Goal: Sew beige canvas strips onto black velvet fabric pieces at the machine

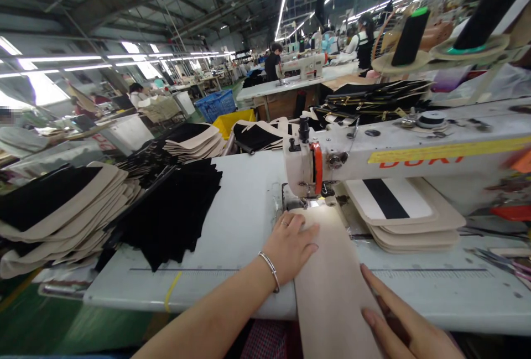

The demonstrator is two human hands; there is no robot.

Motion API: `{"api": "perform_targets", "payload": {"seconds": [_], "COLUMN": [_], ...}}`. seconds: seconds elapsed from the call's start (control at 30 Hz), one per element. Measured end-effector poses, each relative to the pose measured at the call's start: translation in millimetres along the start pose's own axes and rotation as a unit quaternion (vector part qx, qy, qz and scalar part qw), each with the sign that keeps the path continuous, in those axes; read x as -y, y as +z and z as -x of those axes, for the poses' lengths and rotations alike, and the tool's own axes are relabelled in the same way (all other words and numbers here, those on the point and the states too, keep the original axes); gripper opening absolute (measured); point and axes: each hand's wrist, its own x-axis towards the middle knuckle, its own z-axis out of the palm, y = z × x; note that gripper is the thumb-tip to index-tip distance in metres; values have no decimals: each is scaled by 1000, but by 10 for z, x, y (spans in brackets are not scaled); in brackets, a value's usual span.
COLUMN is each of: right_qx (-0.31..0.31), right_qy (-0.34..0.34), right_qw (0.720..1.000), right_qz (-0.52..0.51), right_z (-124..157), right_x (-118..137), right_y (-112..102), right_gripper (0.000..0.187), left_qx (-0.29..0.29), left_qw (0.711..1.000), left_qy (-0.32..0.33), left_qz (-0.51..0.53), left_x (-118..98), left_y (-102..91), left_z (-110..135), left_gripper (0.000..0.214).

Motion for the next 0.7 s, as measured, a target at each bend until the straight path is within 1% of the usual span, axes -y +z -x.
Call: {"api": "perform_targets", "payload": {"seconds": [0.07,0.13,0.27,0.43,0.5,0.57,0.63,0.7], "right_qx": [-11,-2,50,52,47,36,16,-11], "right_qy": [15,27,63,75,68,43,0,-47], "right_qw": [1000,999,995,994,995,998,1000,997], "right_qz": [-15,-29,-66,-64,-48,-24,11,63], "right_z": [-115,-215,-322,-371,-372,-362,-358,-395], "right_x": [141,216,209,192,181,157,132,124], "right_y": [-25,-55,-81,-70,-51,-31,-26,-48], "right_gripper": [63,65,66,63,61,60,58,54], "left_qx": [-8,-15,-21,-25,-28,-30,-24,-5], "left_qw": [1000,1000,1000,999,999,999,999,998], "left_qy": [6,12,12,4,6,8,5,15], "left_qz": [-2,-4,2,22,28,33,39,58], "left_x": [62,113,164,202,203,182,158,185], "left_y": [38,77,117,118,130,145,144,99], "left_z": [-17,-28,-48,-68,-78,-90,-89,-54], "left_gripper": [43,43,42,41,40,40,40,41]}}
